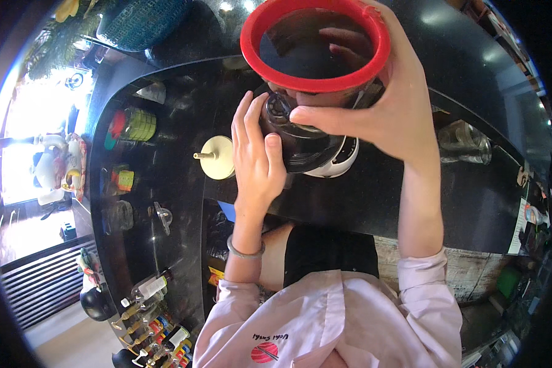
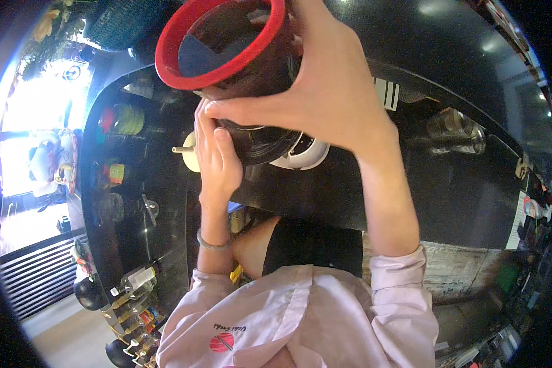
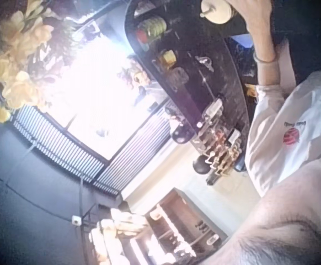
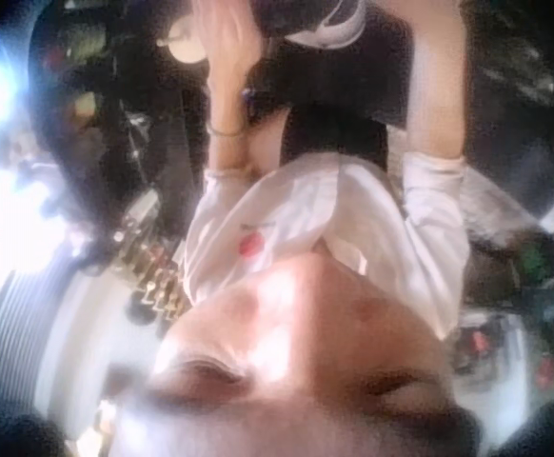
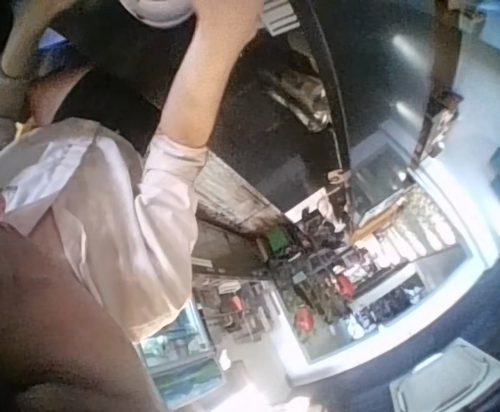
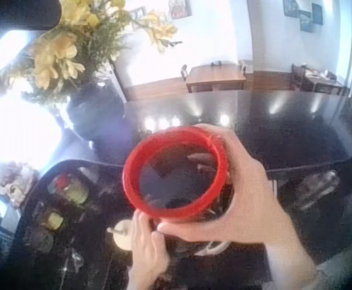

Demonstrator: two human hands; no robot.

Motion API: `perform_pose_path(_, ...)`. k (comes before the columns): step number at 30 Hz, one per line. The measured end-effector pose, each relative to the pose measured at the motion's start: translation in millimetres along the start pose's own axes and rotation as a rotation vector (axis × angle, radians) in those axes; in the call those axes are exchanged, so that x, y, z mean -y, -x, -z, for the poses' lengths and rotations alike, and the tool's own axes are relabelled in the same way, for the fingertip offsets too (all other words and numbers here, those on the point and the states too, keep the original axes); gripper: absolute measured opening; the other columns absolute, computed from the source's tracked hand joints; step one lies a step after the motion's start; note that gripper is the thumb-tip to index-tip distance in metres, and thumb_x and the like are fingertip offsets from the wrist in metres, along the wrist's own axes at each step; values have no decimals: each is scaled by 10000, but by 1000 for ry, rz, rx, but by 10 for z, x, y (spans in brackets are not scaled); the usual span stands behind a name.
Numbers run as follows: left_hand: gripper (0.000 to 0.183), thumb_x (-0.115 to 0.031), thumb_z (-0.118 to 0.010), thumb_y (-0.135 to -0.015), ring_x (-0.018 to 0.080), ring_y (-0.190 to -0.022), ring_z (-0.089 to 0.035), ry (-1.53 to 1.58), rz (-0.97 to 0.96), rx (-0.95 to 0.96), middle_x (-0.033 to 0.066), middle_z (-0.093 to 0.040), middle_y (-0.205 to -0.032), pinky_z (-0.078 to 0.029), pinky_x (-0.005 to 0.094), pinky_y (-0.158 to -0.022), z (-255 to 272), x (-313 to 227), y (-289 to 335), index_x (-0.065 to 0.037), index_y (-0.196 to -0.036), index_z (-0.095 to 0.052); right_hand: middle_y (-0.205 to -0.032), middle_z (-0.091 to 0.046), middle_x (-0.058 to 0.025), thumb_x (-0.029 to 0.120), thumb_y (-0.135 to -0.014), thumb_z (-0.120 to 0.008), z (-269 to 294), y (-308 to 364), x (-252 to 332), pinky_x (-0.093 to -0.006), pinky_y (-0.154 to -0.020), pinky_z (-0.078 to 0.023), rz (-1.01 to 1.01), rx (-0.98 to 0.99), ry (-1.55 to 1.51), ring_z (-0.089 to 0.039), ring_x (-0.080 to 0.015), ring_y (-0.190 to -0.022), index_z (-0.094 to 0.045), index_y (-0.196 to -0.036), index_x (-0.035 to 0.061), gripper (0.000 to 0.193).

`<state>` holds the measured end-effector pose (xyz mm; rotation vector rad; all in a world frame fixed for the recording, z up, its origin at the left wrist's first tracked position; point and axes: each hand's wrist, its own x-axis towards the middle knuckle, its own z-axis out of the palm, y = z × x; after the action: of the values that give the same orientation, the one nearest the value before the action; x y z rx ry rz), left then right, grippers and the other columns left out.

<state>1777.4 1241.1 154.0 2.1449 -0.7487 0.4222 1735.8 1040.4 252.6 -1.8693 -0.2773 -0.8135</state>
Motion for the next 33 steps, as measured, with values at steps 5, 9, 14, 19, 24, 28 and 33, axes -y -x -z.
perform_pose_path(5,638,-483,-249,-1092,464,-1385,-461,-35,-35,77,261,-515,-1475,-326,530,-1162,63,106,-53,-15,-1399,-556,-1366,-613,-128,150,-608,-998,-46,140,-12,-393,-1052,-533,-42,-102,63,-633,-252,-1248,-490,-1451,34,991)
perform_pose_path(9,603,-456,-261,-1098,452,-1370,-478,39,-51,157,260,-523,-1462,-333,519,-1160,111,133,-131,-24,-1409,-545,-1358,-623,-133,159,-610,-1004,-95,199,-47,-390,-1046,-537,-33,-111,88,-645,-249,-1231,-496,-1446,34,987)
perform_pose_path(14,618,-474,-239,-1098,444,-1379,-473,21,-111,95,244,-534,-1458,-329,523,-1165,51,134,-111,-45,-1417,-547,-1331,-637,-139,182,-640,-1000,-79,182,-113,-377,-1009,-554,-43,-98,60,-665,-250,-1195,-498,-1443,38,958)
perform_pose_path(19,551,-415,-247,-1111,410,-1429,-412,-92,-231,166,186,-533,-1469,-272,526,-1194,156,424,-267,-93,-1387,-599,-1395,-571,-177,163,-681,-987,-328,593,140,-390,-1051,-529,-115,-274,116,-616,-264,-1262,-428,-1482,-15,993)
perform_pose_path(24,380,-237,-466,-1063,381,-1360,-474,-366,-204,-109,184,-578,-1412,-319,492,-1173,341,312,-524,-85,-1370,-631,-1366,-596,-268,99,-798,-883,-89,1266,452,-460,-1069,-522,-215,-259,-178,-612,-348,-1289,-188,-1563,-34,1042)
perform_pose_path(28,711,-512,-564,-986,327,-1355,-516,437,52,-265,202,-595,-1395,-364,460,-1160,267,-260,-280,43,-1425,-509,-1390,-552,-252,145,-850,-846,-72,1908,-238,-452,-1133,-459,-68,-457,99,-565,-353,-1314,-345,-1459,-17,805)
perform_pose_path(33,1311,-439,-1013,-517,347,-1315,-539,727,-91,-116,237,-477,-1464,-418,460,-1138,-110,-543,-271,45,-1509,-306,-1642,-288,-279,242,-769,-899,-397,2436,-1084,-509,-1250,-251,-329,-42,229,-298,-440,-1523,-235,-1595,-29,1095)
